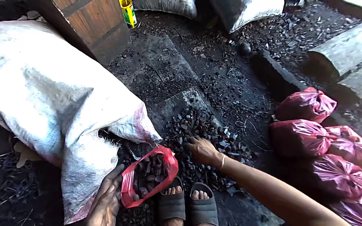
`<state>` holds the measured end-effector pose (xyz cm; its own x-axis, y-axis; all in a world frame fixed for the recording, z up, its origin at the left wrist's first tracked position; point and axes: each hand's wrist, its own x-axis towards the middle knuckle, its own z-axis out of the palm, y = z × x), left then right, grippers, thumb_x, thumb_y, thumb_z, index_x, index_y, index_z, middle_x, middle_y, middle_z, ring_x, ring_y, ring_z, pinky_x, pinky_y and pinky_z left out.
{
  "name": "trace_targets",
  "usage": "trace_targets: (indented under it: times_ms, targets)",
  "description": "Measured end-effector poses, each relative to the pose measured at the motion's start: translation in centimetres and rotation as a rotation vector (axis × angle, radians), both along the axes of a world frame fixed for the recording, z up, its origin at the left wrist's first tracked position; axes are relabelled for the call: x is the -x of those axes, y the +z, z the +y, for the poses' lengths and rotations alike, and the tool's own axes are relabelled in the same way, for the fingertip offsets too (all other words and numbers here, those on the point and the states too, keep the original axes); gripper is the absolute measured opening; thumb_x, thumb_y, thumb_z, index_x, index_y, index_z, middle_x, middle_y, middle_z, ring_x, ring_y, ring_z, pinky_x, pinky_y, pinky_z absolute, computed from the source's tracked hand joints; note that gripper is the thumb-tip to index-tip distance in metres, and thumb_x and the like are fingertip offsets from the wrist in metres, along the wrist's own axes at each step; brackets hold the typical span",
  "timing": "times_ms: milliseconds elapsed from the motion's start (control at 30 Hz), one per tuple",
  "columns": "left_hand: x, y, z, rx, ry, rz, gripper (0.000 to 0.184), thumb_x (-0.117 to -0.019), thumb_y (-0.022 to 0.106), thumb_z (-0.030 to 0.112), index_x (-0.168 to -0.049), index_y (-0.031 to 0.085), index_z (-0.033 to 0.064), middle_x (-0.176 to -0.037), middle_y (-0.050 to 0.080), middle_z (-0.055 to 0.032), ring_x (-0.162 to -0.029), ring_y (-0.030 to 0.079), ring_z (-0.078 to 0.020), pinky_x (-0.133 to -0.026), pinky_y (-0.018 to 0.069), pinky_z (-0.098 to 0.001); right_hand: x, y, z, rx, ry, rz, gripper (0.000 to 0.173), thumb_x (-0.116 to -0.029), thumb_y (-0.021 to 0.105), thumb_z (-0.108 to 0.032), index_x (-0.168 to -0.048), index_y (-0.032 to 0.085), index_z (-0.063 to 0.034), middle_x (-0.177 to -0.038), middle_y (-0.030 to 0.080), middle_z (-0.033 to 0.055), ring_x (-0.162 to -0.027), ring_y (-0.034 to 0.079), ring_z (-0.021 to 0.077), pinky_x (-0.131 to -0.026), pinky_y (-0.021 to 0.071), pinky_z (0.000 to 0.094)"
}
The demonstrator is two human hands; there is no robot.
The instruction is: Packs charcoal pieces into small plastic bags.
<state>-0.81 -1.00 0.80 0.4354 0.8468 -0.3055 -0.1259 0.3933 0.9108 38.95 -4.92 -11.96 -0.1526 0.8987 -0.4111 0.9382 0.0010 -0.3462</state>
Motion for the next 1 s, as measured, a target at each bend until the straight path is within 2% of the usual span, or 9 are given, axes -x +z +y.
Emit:
trace_targets:
  times_ms: [100,300,467,567,667,767,867,933,1000]
  targets:
    - [-0.3,0.2,-0.5,-0.004,0.002,0.006,0.062,-0.1025,0.050,0.046,-0.151,0.043,0.0091,-0.130,0.063,-0.0162,-0.115,0.064,-0.0268,-0.096,0.0553,-0.0444,0.9,-1.4,0.0,-0.044,0.076,-0.030,0.040,-0.0884,0.074,-0.023,-0.127,0.067,-0.0162,-0.131,0.063,0.0191,-0.123,0.059,0.0428,-0.096,0.0520,0.0617]
    - [-0.1,-0.1,-0.7,-0.001,0.006,-0.002,0.061,-0.1030,0.049,0.043,-0.151,0.043,0.0076,-0.132,0.062,-0.0176,-0.117,0.063,-0.0277,-0.099,0.0538,-0.0447,-1.4,-2.6,1.2,-0.055,0.102,0.092,0.026,-0.0944,0.065,-0.036,-0.113,0.073,-0.0199,-0.114,0.070,0.0093,-0.105,0.068,0.0311,-0.088,0.0574,0.0566]
    - [-0.1,-0.3,-0.7,0.010,0.006,-0.004,0.061,-0.1028,0.051,0.043,-0.151,0.043,0.0067,-0.131,0.062,-0.0180,-0.116,0.063,-0.0280,-0.097,0.0548,-0.0443,-0.5,-2.9,0.0,-0.079,0.133,0.017,0.027,-0.0936,0.068,-0.027,-0.119,0.070,-0.0192,-0.128,0.065,0.0130,-0.114,0.065,0.0373,-0.085,0.0584,0.0576]
    - [-0.2,-0.3,-0.8,0.009,0.012,-0.021,0.061,-0.1020,0.053,0.043,-0.150,0.043,0.0063,-0.131,0.062,-0.0190,-0.115,0.064,-0.0288,-0.096,0.0556,-0.0447,-0.8,-3.1,-0.1,-0.107,0.142,0.056,0.020,-0.0955,0.064,-0.027,-0.111,0.073,-0.0186,-0.120,0.067,0.0109,-0.108,0.067,0.0322,-0.085,0.0589,0.0544]
    - [-0.2,-0.2,-1.0,0.005,0.041,-0.024,0.063,-0.1014,0.053,0.044,-0.150,0.043,0.0050,-0.132,0.062,-0.0197,-0.116,0.064,-0.0286,-0.096,0.0554,-0.0432,-2.0,-2.7,0.6,-0.084,0.056,0.145,0.022,-0.0884,0.072,-0.033,-0.107,0.075,-0.0227,-0.117,0.070,0.0062,-0.107,0.068,0.0276,-0.089,0.0581,0.0557]
    - [0.3,-0.2,-1.4,-0.017,0.066,-0.003,0.060,-0.1023,0.050,0.042,-0.149,0.045,0.0051,-0.133,0.062,-0.0184,-0.118,0.063,-0.0271,-0.097,0.0544,-0.0417,-3.4,-0.3,1.6,-0.108,-0.128,0.240,0.024,-0.0837,0.077,-0.035,-0.103,0.076,-0.0203,-0.108,0.072,0.0046,-0.101,0.069,0.0242,-0.089,0.0579,0.0543]
    - [0.8,-0.3,-1.8,-0.024,0.062,-0.010,0.059,-0.1033,0.049,0.042,-0.149,0.044,0.0047,-0.132,0.061,-0.0177,-0.116,0.063,-0.0263,-0.094,0.0561,-0.0404,-3.9,4.6,2.6,-0.247,-0.318,0.403,0.023,-0.0888,0.074,-0.038,-0.103,0.077,-0.0193,-0.099,0.074,-0.0007,-0.088,0.069,0.0132,-0.083,0.0597,0.0422]
    - [0.7,-0.1,-2.0,-0.023,0.053,-0.015,0.062,-0.1028,0.050,0.043,-0.151,0.042,0.0045,-0.134,0.060,-0.0185,-0.117,0.063,-0.0275,-0.094,0.0566,-0.0408,-1.9,7.9,2.9,-0.368,-0.287,0.526,0.022,-0.0895,0.075,-0.036,-0.103,0.077,-0.0193,-0.098,0.073,-0.0042,-0.087,0.068,0.0075,-0.082,0.0603,0.0353]
    - [0.3,0.0,-1.9,-0.029,0.048,-0.014,0.063,-0.1023,0.050,0.044,-0.151,0.040,0.0045,-0.134,0.060,-0.0194,-0.116,0.063,-0.0283,-0.094,0.0562,-0.0420,1.9,10.1,3.0,-0.434,-0.103,0.631,0.022,-0.0900,0.076,-0.033,-0.108,0.076,-0.0195,-0.106,0.073,-0.0057,-0.097,0.068,0.0066,-0.089,0.0601,0.0344]
